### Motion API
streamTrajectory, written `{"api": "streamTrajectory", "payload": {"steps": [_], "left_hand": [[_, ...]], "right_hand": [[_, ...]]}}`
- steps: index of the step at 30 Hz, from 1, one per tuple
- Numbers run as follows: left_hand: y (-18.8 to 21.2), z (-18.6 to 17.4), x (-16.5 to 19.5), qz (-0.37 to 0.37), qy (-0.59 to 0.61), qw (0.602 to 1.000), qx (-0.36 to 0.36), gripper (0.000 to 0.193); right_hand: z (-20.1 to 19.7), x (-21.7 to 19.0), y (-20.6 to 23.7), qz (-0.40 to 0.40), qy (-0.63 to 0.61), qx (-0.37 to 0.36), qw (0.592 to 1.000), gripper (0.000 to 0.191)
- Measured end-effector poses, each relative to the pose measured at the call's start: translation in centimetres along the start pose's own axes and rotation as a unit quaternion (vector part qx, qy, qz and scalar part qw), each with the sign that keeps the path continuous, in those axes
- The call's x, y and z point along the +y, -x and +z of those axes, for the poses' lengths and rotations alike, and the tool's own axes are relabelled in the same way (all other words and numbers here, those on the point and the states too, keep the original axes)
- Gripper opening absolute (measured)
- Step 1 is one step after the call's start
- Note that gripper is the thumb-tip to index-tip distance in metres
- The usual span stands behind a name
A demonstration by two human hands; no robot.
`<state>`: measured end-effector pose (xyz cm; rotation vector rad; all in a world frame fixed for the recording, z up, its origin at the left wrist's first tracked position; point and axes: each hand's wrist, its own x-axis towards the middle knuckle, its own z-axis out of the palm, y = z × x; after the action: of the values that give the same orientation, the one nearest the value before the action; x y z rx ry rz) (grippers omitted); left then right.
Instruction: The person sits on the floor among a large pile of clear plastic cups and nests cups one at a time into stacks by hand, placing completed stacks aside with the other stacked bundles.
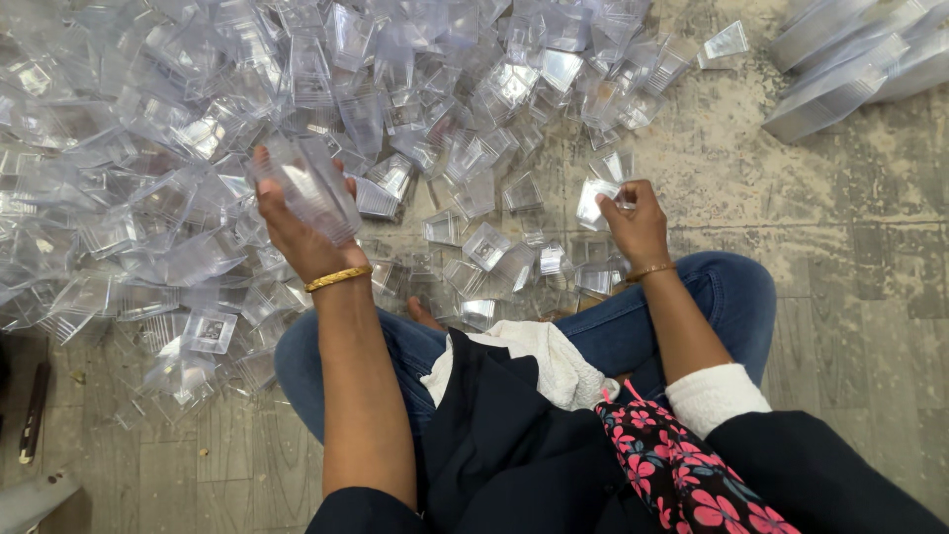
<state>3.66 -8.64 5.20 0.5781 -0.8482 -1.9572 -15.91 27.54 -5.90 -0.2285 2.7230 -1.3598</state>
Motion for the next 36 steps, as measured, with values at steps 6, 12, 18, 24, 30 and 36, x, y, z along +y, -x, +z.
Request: {"api": "streamTrajectory", "payload": {"steps": [6, 12, 18, 24, 30, 36], "left_hand": [[1.2, 1.9, -0.6, -0.028, -0.056, 0.998, -0.020, 0.075], [1.9, 2.3, -1.9, -0.085, -0.077, 0.988, -0.104, 0.071], [1.1, 1.9, -5.9, -0.102, -0.309, 0.903, -0.281, 0.047], [1.4, 2.3, -9.2, -0.163, -0.407, 0.814, -0.381, 0.043], [2.0, 2.5, -9.5, -0.159, -0.420, 0.780, -0.436, 0.042], [2.2, 3.0, -9.3, -0.170, -0.418, 0.770, -0.451, 0.042]], "right_hand": [[0.4, -1.4, 3.5, -0.001, 0.014, -0.009, 1.000, 0.027], [1.1, -2.5, 5.2, 0.015, -0.056, -0.074, 0.996, 0.027], [-0.1, -4.4, 4.6, 0.021, -0.228, -0.133, 0.964, 0.033], [-1.0, -6.1, 5.2, 0.014, -0.235, -0.156, 0.959, 0.034], [-0.8, -6.2, 5.6, 0.030, -0.258, -0.172, 0.950, 0.032], [-0.5, -5.0, 5.3, 0.036, -0.261, -0.161, 0.951, 0.032]]}}
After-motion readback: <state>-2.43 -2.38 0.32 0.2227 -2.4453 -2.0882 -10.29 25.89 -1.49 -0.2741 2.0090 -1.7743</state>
